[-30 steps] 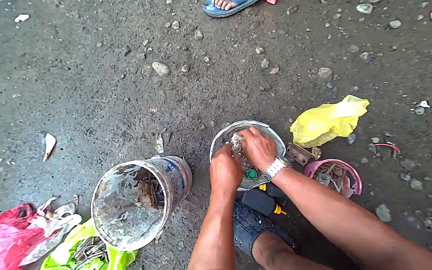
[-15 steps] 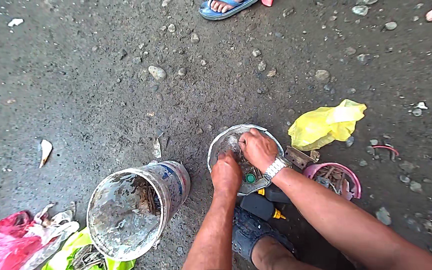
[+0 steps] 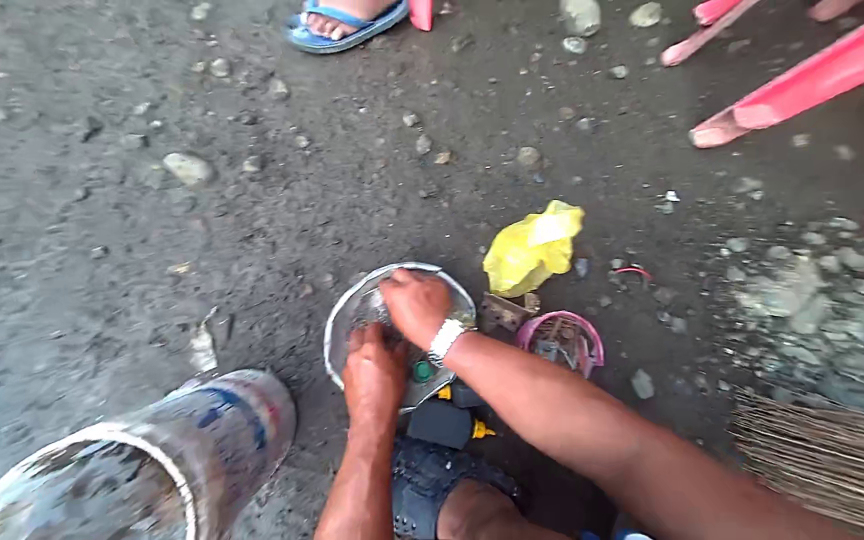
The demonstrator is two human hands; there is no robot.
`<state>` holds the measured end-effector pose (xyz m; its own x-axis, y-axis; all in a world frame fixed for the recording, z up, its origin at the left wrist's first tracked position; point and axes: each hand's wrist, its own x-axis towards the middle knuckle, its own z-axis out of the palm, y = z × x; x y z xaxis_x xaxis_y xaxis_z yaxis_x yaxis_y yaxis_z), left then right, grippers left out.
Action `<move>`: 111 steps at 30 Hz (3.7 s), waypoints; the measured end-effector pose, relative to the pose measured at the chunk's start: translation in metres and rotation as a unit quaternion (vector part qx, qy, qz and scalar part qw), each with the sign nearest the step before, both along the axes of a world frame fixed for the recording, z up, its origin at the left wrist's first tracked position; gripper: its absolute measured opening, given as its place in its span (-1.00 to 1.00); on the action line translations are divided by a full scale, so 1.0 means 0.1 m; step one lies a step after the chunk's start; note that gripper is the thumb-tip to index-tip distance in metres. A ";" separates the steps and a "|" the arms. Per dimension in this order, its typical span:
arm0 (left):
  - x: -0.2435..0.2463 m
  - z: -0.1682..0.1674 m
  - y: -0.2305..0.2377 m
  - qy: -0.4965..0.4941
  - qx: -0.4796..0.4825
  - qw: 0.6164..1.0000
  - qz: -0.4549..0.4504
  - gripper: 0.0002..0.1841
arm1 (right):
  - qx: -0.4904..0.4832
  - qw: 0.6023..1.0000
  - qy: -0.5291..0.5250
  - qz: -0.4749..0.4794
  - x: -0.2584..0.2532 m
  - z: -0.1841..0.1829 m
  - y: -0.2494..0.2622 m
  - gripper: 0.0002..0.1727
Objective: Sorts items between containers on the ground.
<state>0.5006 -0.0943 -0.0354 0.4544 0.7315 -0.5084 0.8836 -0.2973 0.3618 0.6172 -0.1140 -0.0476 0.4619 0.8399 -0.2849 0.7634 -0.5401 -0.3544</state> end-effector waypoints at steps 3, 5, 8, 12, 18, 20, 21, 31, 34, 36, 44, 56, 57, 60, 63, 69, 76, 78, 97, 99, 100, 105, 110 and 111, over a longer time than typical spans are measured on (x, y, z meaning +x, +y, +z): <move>-0.03 0.06 -0.02 0.013 -0.001 1.000 -0.003 -0.78 | -0.016 1.000 0.022 -0.009 -0.04 0.05 0.04 -0.75; -0.08 0.13 0.01 -0.011 0.011 1.000 0.017 -0.79 | -0.013 1.000 0.012 -0.022 -0.05 0.03 0.05 -0.76; -0.19 0.21 0.09 -0.058 0.039 0.997 0.044 -0.81 | -0.022 0.999 0.019 -0.031 -0.07 0.06 0.05 -0.77; -0.25 0.31 0.20 -0.070 0.044 0.995 0.056 -0.78 | -0.034 0.998 0.039 -0.033 -0.01 0.02 -0.03 -0.78; -0.41 0.33 0.39 -0.075 0.075 0.991 0.083 -0.78 | 0.107 0.987 0.108 -0.056 0.20 0.25 -0.40 -0.81; -0.43 0.32 0.40 -0.089 0.091 0.988 0.084 -0.79 | 0.168 0.971 0.153 -0.073 0.30 0.36 -0.57 -0.85; -0.43 0.31 0.39 -0.095 0.097 0.988 0.076 -0.81 | 0.199 0.958 0.189 -0.078 0.35 0.39 -0.64 -0.87; -0.10 0.15 0.02 0.154 0.032 0.986 -0.051 -0.68 | 0.385 0.715 0.552 -0.186 0.48 0.52 -0.90 -0.87; -0.02 0.17 0.08 0.200 0.008 0.977 -0.068 -0.73 | 0.373 0.661 0.606 -0.240 0.42 0.48 -0.89 -0.81; -0.01 0.20 0.14 0.183 -0.023 0.981 -0.063 -0.78 | 0.351 0.656 0.613 -0.266 0.38 0.46 -0.87 -0.78; -0.16 0.34 0.37 -0.035 0.034 0.999 0.018 -0.62 | 0.293 0.689 0.581 -0.318 0.42 0.49 -0.85 -0.79; -0.09 0.18 0.08 0.209 0.051 0.969 -0.124 -0.62 | -0.053 0.997 0.041 -0.032 0.28 0.30 -0.71 -0.83; -0.06 0.15 0.05 0.221 0.055 0.966 -0.125 -0.66 | -0.085 0.995 0.027 -0.035 0.25 0.28 -0.65 -0.81; -0.01 0.13 0.02 0.229 0.051 0.965 -0.119 -0.77 | -0.144 0.989 0.014 -0.037 0.19 0.27 -0.48 -0.75; -0.04 0.16 0.03 0.211 0.043 0.969 -0.120 -0.78 | -0.174 0.985 0.001 -0.017 0.12 0.26 -0.38 -0.75; -0.18 0.32 0.09 0.077 0.039 0.995 -0.044 -0.82 | -0.203 0.979 0.005 -0.009 0.16 0.33 -0.37 -0.80; -0.21 0.00 -0.04 0.109 0.110 0.973 -0.172 -0.85 | -0.198 0.980 -0.008 -0.029 0.09 0.27 -0.42 -0.83; -0.23 -0.04 -0.11 0.096 0.133 0.966 -0.202 -0.87 | -0.199 0.980 -0.005 -0.026 0.08 0.27 -0.45 -0.83; -0.45 0.54 -0.15 -0.476 -0.448 0.649 0.390 -0.71 | 0.046 0.691 0.675 -0.256 0.20 0.50 -0.93 -0.91; -0.45 0.58 -0.15 -0.478 -0.453 0.641 0.394 -0.72 | 0.042 0.701 0.667 -0.250 0.16 0.54 -0.90 -0.89; -0.45 0.60 -0.14 -0.473 -0.455 0.640 0.400 -0.71 | 0.040 0.709 0.660 -0.244 0.14 0.56 -0.89 -0.88; -0.42 0.63 -0.11 -0.444 -0.454 0.635 0.440 -0.57 | 0.053 0.724 0.655 -0.211 0.11 0.62 -0.88 -0.85; -0.44 0.65 -0.12 -0.440 -0.461 0.623 0.454 -0.61 | 0.063 0.720 0.659 -0.207 0.13 0.65 -0.87 -0.86; -0.44 0.65 -0.13 -0.440 -0.463 0.620 0.455 -0.62 | 0.064 0.716 0.663 -0.209 0.13 0.65 -0.87 -0.87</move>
<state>0.4565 -0.1070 0.0298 0.4679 0.4678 -0.7498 -0.1281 0.8754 0.4662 0.6301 -0.2014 0.0178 0.0748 0.7655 -0.6390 -0.5078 -0.5223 -0.6851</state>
